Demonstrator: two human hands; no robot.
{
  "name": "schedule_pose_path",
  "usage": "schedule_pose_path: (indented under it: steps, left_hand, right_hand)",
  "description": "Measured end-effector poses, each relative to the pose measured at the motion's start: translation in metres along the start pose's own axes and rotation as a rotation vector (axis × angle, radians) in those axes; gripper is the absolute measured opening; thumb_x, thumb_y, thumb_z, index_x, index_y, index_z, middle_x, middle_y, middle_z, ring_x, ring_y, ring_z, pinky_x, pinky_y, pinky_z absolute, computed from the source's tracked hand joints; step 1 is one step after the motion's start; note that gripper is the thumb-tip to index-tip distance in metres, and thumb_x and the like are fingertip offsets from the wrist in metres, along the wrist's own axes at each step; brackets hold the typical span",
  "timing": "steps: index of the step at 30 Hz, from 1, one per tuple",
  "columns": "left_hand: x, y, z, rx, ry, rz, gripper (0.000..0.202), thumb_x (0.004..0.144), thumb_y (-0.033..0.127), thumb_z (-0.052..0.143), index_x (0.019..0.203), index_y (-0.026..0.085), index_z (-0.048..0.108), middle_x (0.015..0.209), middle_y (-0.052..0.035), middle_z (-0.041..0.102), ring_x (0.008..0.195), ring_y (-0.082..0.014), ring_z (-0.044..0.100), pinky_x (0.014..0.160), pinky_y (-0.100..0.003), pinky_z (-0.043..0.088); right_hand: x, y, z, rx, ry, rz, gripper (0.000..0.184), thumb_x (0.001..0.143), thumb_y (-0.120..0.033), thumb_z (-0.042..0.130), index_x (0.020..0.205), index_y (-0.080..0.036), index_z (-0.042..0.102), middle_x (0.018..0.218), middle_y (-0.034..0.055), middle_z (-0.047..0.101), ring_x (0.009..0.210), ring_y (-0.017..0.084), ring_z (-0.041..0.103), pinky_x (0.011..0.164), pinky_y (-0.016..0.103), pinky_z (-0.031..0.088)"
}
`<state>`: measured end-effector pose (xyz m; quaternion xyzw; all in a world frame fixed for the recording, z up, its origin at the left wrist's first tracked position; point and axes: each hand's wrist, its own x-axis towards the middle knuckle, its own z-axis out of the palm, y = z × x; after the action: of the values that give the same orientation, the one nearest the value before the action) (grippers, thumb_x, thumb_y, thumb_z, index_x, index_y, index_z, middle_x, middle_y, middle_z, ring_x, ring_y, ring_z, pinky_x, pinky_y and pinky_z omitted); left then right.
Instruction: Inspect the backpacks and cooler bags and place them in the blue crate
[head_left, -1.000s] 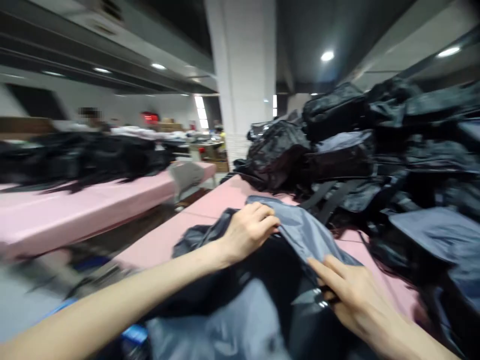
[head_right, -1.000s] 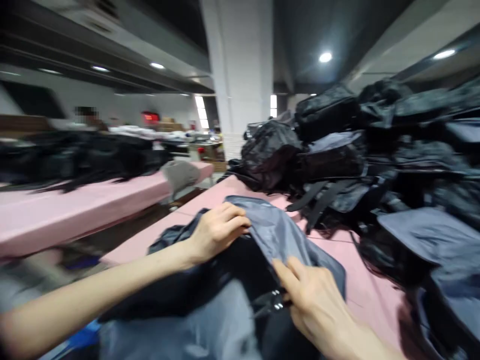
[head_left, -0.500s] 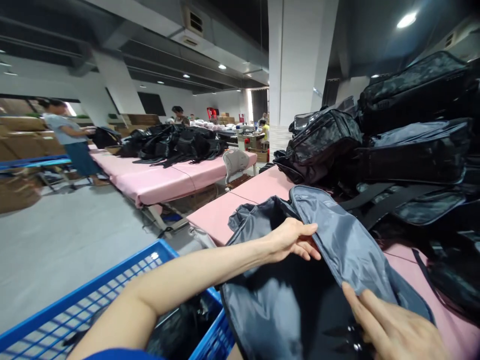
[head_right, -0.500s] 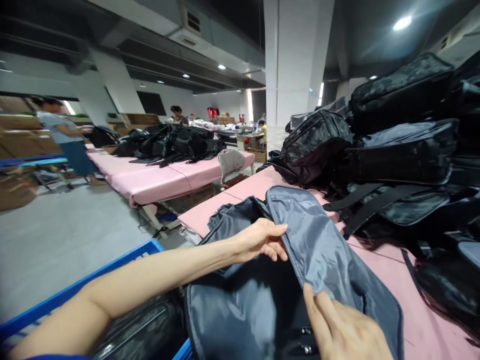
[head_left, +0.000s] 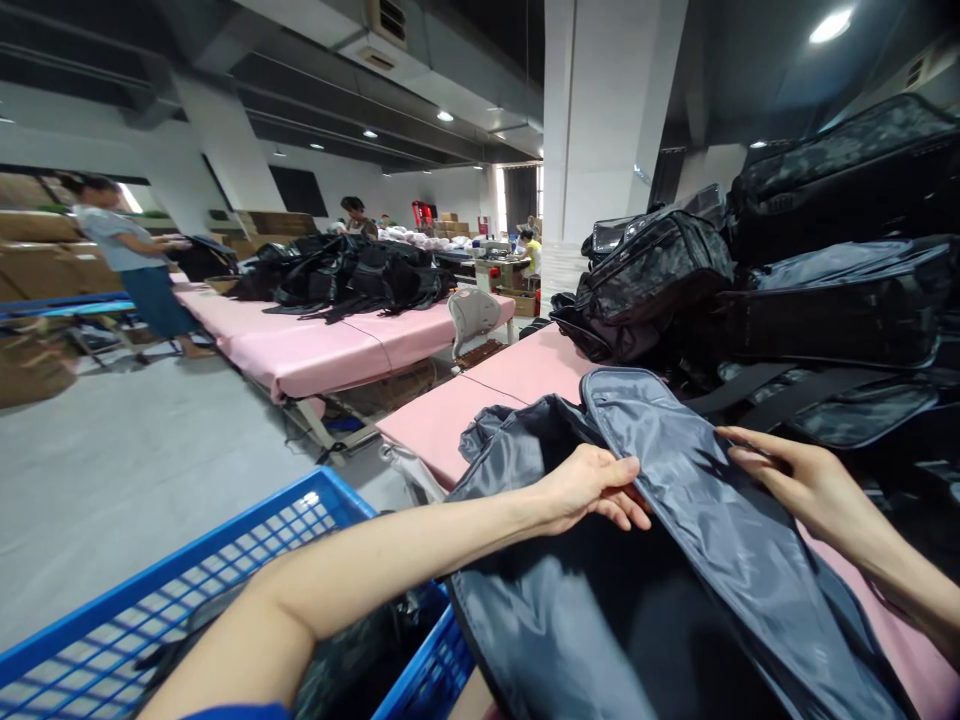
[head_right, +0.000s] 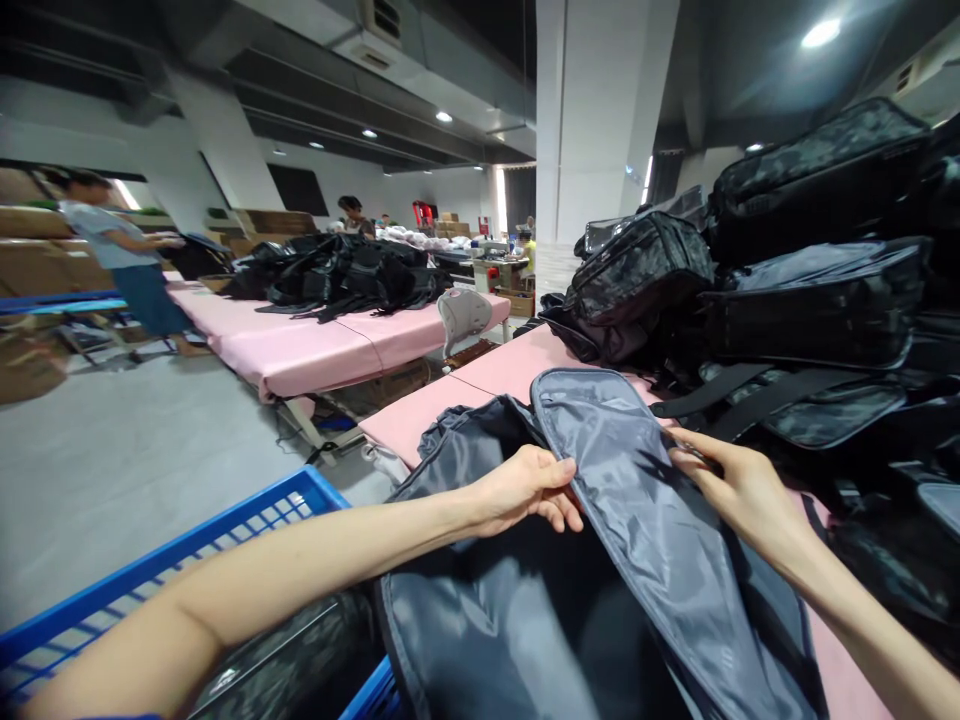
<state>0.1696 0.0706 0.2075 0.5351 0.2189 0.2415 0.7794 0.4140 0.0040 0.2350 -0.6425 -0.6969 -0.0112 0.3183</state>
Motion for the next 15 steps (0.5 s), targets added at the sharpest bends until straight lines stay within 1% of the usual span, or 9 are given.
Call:
schedule_pose_path:
  steps: [2, 3, 6, 7, 9, 10, 12, 15]
  left_hand:
    - [0.0, -0.001, 0.001, -0.008, -0.007, 0.013, 0.057, 0.055, 0.06, 0.075, 0.064, 0.006, 0.06, 0.059, -0.0079, 0.063, 0.054, -0.0145, 0.064, 0.048, -0.02, 0.046]
    - [0.0, -0.002, 0.002, -0.01, -0.007, 0.021, 0.057, 0.056, 0.06, 0.075, 0.065, 0.005, 0.06, 0.06, -0.008, 0.063, 0.054, -0.0145, 0.064, 0.049, -0.02, 0.046]
    - [0.003, -0.003, 0.005, -0.009, 0.001, 0.044, 0.058, 0.055, 0.061, 0.074, 0.067, 0.005, 0.061, 0.062, -0.0084, 0.064, 0.055, -0.0144, 0.064, 0.05, -0.02, 0.047]
    - [0.004, -0.003, 0.007, -0.008, 0.007, 0.048, 0.059, 0.055, 0.061, 0.074, 0.066, 0.005, 0.062, 0.062, -0.0084, 0.064, 0.055, -0.0143, 0.064, 0.05, -0.02, 0.047]
    - [0.005, -0.004, 0.008, 0.001, 0.015, 0.054, 0.059, 0.055, 0.061, 0.074, 0.065, 0.005, 0.061, 0.059, -0.0085, 0.064, 0.054, -0.0142, 0.063, 0.051, -0.021, 0.047]
    - [0.006, -0.004, 0.008, 0.008, 0.016, 0.058, 0.059, 0.055, 0.062, 0.073, 0.065, 0.005, 0.061, 0.059, -0.0088, 0.064, 0.054, -0.0144, 0.063, 0.051, -0.021, 0.047]
    - [0.007, -0.005, 0.008, 0.02, 0.014, 0.068, 0.06, 0.056, 0.062, 0.072, 0.066, 0.004, 0.062, 0.059, -0.0094, 0.064, 0.054, -0.0152, 0.063, 0.052, -0.022, 0.048]
    - [0.009, -0.006, 0.008, 0.017, 0.006, 0.082, 0.06, 0.056, 0.062, 0.072, 0.068, 0.004, 0.063, 0.063, -0.0093, 0.065, 0.056, -0.0159, 0.064, 0.051, -0.022, 0.048]
  right_hand:
    - [-0.007, -0.002, -0.007, 0.135, -0.001, 0.034, 0.04, 0.079, -0.046, 0.052, 0.105, -0.02, 0.068, 0.101, 0.0066, 0.07, 0.091, 0.024, 0.066, 0.076, 0.031, 0.053]
    - [-0.013, -0.009, -0.009, 0.16, -0.009, 0.016, 0.037, 0.078, -0.044, 0.053, 0.103, -0.021, 0.068, 0.099, 0.006, 0.07, 0.088, 0.023, 0.067, 0.075, 0.031, 0.053]
    - [-0.027, -0.04, -0.006, 0.153, -0.109, -0.118, 0.029, 0.077, -0.03, 0.054, 0.102, -0.024, 0.067, 0.089, 0.0025, 0.069, 0.076, 0.017, 0.065, 0.067, 0.026, 0.051]
    - [-0.029, -0.051, -0.003, 0.133, -0.141, -0.138, 0.026, 0.076, -0.027, 0.053, 0.099, -0.024, 0.067, 0.085, 0.0013, 0.069, 0.072, 0.016, 0.064, 0.063, 0.025, 0.049]
    - [-0.027, -0.065, 0.005, 0.096, -0.175, -0.106, 0.015, 0.075, -0.025, 0.054, 0.085, -0.022, 0.064, 0.074, -0.0006, 0.065, 0.064, 0.014, 0.06, 0.057, 0.023, 0.045]
    - [-0.023, -0.068, 0.009, 0.092, -0.182, -0.068, 0.009, 0.074, -0.026, 0.055, 0.078, -0.021, 0.061, 0.07, -0.0013, 0.063, 0.061, 0.013, 0.058, 0.055, 0.023, 0.043]
    - [-0.015, -0.068, 0.016, 0.113, -0.202, -0.001, 0.008, 0.074, -0.028, 0.055, 0.072, -0.021, 0.055, 0.067, -0.0023, 0.061, 0.062, 0.014, 0.057, 0.056, 0.023, 0.043]
    - [-0.01, -0.057, 0.017, 0.143, -0.208, 0.031, 0.011, 0.078, -0.031, 0.051, 0.079, -0.021, 0.056, 0.074, -0.0016, 0.064, 0.07, 0.015, 0.06, 0.063, 0.024, 0.045]
